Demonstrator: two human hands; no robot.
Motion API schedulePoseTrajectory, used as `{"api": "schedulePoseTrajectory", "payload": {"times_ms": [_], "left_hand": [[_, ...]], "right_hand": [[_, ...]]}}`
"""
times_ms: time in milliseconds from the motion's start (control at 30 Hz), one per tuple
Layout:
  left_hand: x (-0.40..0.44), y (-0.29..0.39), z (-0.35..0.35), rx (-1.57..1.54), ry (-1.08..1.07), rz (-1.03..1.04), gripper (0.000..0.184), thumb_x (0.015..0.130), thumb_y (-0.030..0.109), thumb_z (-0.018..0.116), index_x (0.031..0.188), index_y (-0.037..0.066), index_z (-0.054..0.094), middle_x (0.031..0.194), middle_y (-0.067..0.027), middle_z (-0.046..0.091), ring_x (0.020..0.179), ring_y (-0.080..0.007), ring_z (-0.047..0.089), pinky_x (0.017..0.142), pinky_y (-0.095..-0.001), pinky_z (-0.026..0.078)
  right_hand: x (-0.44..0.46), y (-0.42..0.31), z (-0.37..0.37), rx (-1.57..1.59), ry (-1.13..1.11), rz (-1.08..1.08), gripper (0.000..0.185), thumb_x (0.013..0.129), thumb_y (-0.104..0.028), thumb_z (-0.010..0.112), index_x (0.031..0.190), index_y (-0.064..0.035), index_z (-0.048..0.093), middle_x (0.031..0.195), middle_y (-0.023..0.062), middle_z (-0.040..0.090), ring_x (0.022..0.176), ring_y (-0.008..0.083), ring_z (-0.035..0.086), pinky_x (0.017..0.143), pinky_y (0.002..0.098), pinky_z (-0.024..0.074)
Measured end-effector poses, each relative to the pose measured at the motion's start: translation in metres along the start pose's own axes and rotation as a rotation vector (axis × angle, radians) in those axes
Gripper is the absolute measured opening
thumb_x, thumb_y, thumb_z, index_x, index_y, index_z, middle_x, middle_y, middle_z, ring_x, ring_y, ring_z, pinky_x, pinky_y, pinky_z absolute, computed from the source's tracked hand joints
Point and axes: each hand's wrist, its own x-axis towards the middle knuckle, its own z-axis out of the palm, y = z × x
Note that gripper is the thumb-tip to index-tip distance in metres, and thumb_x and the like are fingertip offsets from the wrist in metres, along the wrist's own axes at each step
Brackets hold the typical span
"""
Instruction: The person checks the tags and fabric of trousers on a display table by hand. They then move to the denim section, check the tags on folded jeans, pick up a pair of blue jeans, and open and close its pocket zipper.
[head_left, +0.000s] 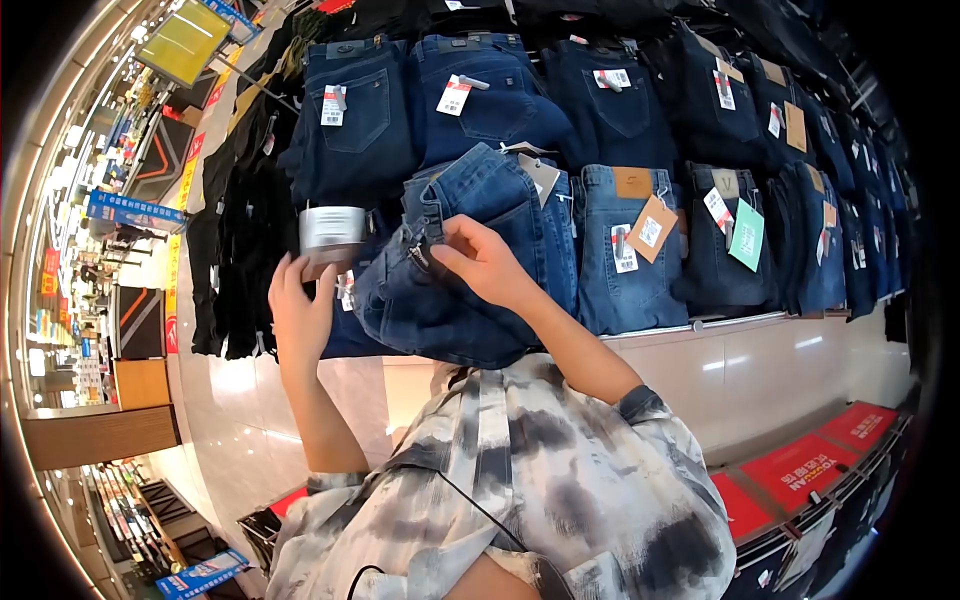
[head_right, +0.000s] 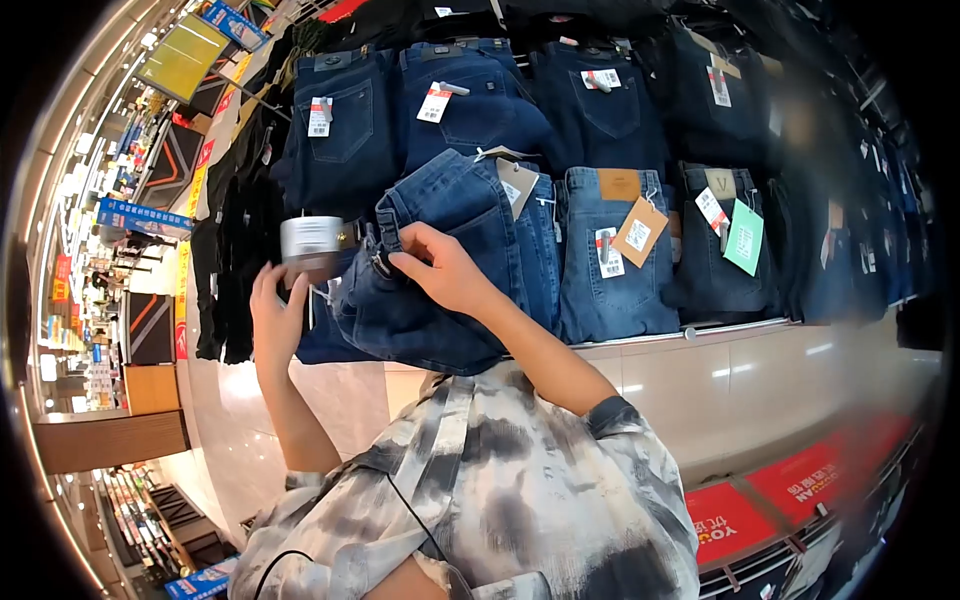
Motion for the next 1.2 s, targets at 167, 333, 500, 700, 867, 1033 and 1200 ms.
{"api": "schedulePoseTrajectory", "payload": {"times_ms": [167,333,500,700,867,1033,1200], "left_hand": [[0.044,0.022,0.053,-0.727,-0.662,0.312,0.078,0.091,0.035,0.069,0.150,0.001,0.031,0.145,-0.0179,0.045,0.135,-0.0267,0.042,0.111,-0.0372,0.033],[0.053,0.043,0.064,-0.955,-1.102,0.157,0.084,0.081,0.032,0.080,0.145,-0.003,0.036,0.126,-0.0080,0.057,0.114,-0.0147,0.053,0.100,-0.0291,0.042],[0.050,0.071,0.045,-1.156,-0.849,-0.227,0.031,0.084,0.008,0.072,0.112,0.001,0.063,0.101,-0.0049,0.069,0.086,-0.0139,0.066,0.079,-0.0269,0.054],[0.057,0.049,0.044,-1.417,-0.728,-0.522,0.021,0.089,0.007,0.063,0.109,0.002,0.065,0.100,-0.0098,0.071,0.085,-0.0212,0.071,0.078,-0.0329,0.058],[0.046,0.054,0.047,-1.385,-0.653,-0.482,0.020,0.097,0.012,0.059,0.114,0.002,0.061,0.105,-0.0092,0.070,0.090,-0.0200,0.070,0.079,-0.0328,0.058],[0.048,0.042,0.062,-1.269,-0.572,-0.399,0.021,0.100,0.018,0.056,0.115,0.003,0.060,0.106,-0.0072,0.069,0.090,-0.0172,0.069,0.081,-0.0300,0.057],[0.043,0.043,0.067,-1.206,-0.539,-0.440,0.017,0.100,0.019,0.058,0.109,0.006,0.064,0.102,-0.0046,0.069,0.090,-0.0142,0.066,0.081,-0.0272,0.052]], "right_hand": [[0.005,-0.007,-0.005,0.242,-0.118,0.003,0.008,0.099,-0.012,0.058,0.101,-0.0053,0.055,0.087,-0.0029,0.053,0.079,0.0049,0.049,0.073,0.0211,0.0446],[0.016,-0.018,-0.017,0.311,-0.100,0.005,0.010,0.101,-0.013,0.055,0.105,-0.0041,0.056,0.090,-0.0032,0.054,0.083,0.0048,0.049,0.077,0.0197,0.0442],[0.040,-0.010,-0.006,0.140,0.075,-0.074,0.012,0.098,-0.011,0.059,0.109,-0.0048,0.056,0.093,-0.0007,0.059,0.085,0.0059,0.054,0.078,0.0217,0.0465],[0.011,-0.011,0.006,-0.303,0.219,-0.168,0.029,0.080,-0.016,0.079,0.096,-0.0025,0.058,0.082,0.0046,0.060,0.068,0.0130,0.057,0.063,0.0269,0.0485],[0.004,0.005,0.012,-0.274,0.185,-0.062,0.018,0.089,-0.014,0.069,0.095,-0.0024,0.056,0.079,0.0103,0.059,0.068,0.0201,0.057,0.064,0.0314,0.0479],[0.005,0.021,0.013,-0.077,0.204,0.043,0.015,0.098,-0.015,0.058,0.094,-0.0032,0.049,0.076,0.0082,0.055,0.067,0.0156,0.051,0.065,0.0300,0.0444],[0.007,0.020,0.005,0.021,0.220,0.062,0.013,0.100,-0.017,0.056,0.098,-0.0047,0.050,0.080,0.0008,0.050,0.072,0.0088,0.046,0.067,0.0252,0.0419]]}}
